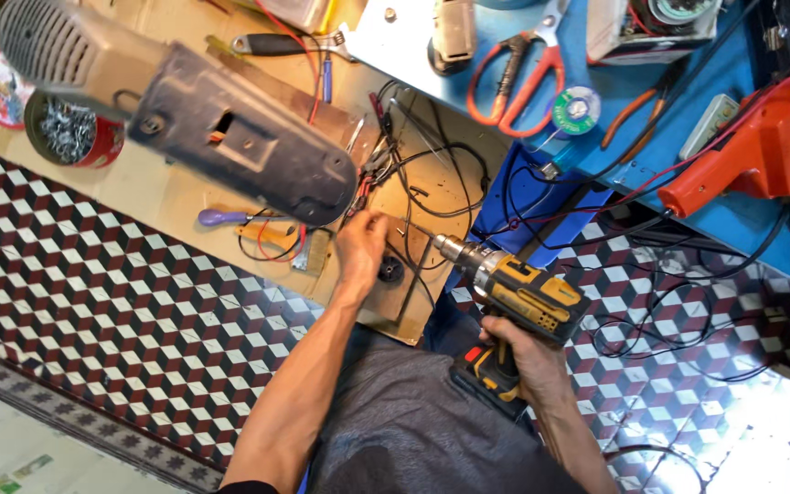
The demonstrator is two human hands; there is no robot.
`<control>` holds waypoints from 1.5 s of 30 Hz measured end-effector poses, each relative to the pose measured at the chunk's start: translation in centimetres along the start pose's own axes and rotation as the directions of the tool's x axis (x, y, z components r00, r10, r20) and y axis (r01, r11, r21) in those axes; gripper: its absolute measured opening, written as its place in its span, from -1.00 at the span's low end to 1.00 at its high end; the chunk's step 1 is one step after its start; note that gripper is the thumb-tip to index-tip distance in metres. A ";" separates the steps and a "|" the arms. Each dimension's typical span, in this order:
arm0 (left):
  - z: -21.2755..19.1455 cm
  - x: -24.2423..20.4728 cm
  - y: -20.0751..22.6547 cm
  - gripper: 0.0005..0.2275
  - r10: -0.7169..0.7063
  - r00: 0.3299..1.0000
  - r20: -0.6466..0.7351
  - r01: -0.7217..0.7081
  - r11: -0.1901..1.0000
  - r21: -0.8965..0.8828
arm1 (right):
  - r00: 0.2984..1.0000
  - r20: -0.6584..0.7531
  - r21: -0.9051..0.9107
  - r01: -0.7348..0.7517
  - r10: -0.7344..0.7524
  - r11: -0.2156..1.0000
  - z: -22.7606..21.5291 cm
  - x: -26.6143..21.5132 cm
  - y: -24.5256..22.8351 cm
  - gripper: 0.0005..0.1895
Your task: The person uses a cordless drill to drive screws into a black plastic housing on a cluttered workbench. They repeatedly pick screws from a tin, align them with the drill bit, and fasten them into the housing while holding it steady with the other hand.
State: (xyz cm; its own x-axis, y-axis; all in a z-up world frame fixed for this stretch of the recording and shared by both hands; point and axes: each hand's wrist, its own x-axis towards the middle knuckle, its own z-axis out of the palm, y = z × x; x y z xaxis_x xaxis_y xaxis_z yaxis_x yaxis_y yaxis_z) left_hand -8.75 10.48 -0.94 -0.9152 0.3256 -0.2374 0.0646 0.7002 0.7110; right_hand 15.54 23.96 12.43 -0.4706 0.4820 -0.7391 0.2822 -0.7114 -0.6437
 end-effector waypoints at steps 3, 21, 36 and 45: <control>-0.7 2.1 1.0 -0.72 0.130 0.987 -0.093 -0.114 0.981 0.159 | 0.998 -0.027 -0.007 -0.049 0.049 0.999 -0.7 0.7 0.4 -0.81; -0.6 2.2 2.4 -0.73 0.386 0.922 0.032 -0.345 0.782 0.519 | 0.998 0.001 0.041 -0.059 0.059 0.997 -3.6 4.1 -0.1 -0.83; -2.1 -2.4 1.6 -0.82 0.287 0.957 0.045 -0.288 0.911 0.296 | 0.998 0.024 0.011 -0.053 0.053 0.999 -1.8 5.6 -0.8 -0.82; -3.7 -1.3 1.3 -0.78 -0.080 0.989 -0.121 0.094 0.989 0.113 | 0.996 0.014 -0.018 -0.086 0.086 0.996 -1.3 5.1 -2.7 -0.83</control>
State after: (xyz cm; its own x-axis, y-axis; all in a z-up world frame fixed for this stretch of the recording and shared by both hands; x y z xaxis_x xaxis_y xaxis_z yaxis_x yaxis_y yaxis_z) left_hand -8.98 8.59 2.74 -0.9589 0.1889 -0.2118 0.0229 0.7953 0.6058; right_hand 13.40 29.03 10.13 -0.4558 0.4117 -0.7891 0.3368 -0.7409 -0.5811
